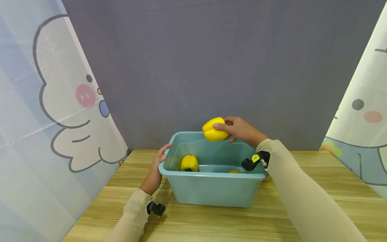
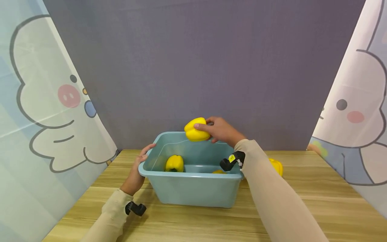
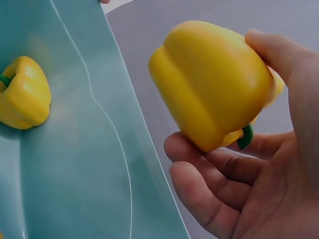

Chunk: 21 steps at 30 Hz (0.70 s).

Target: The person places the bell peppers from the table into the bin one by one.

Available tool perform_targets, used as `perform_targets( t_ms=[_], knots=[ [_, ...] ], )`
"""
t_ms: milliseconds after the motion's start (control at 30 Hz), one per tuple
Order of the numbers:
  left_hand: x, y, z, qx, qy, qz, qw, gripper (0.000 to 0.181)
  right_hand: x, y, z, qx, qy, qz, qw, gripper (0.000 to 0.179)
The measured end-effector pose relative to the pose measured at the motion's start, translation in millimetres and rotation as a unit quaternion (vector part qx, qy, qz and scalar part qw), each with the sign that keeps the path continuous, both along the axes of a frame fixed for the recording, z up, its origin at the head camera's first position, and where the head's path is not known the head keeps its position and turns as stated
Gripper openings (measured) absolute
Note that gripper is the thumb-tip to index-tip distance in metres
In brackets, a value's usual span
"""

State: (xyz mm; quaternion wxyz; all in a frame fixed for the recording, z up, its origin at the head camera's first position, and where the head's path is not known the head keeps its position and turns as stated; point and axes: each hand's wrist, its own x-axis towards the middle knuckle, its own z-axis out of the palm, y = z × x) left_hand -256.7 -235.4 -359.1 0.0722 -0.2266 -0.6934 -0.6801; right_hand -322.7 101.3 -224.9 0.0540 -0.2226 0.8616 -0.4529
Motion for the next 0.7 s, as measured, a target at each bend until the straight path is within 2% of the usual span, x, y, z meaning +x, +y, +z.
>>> perform_targets(
  t_ms=[233,467,700],
  knots=[
    [-2.3,-2.5,-1.7,0.0,0.001,0.003,1.0,0.056,-1.3,-4.3,-1.6,0.001,0.003,0.011,0.9999,0.075],
    [-3.0,-1.9,-1.8,0.0,0.001,0.009,1.0,0.057,-1.0,-4.9,-3.7,0.036,0.003,-0.007,0.9993,0.083],
    [-2.1,-0.4,-1.3,0.0,0.001,0.01,0.9999,0.056,-0.1,-5.1,-4.6,0.064,0.005,0.003,0.9979,0.086]
  ],
)
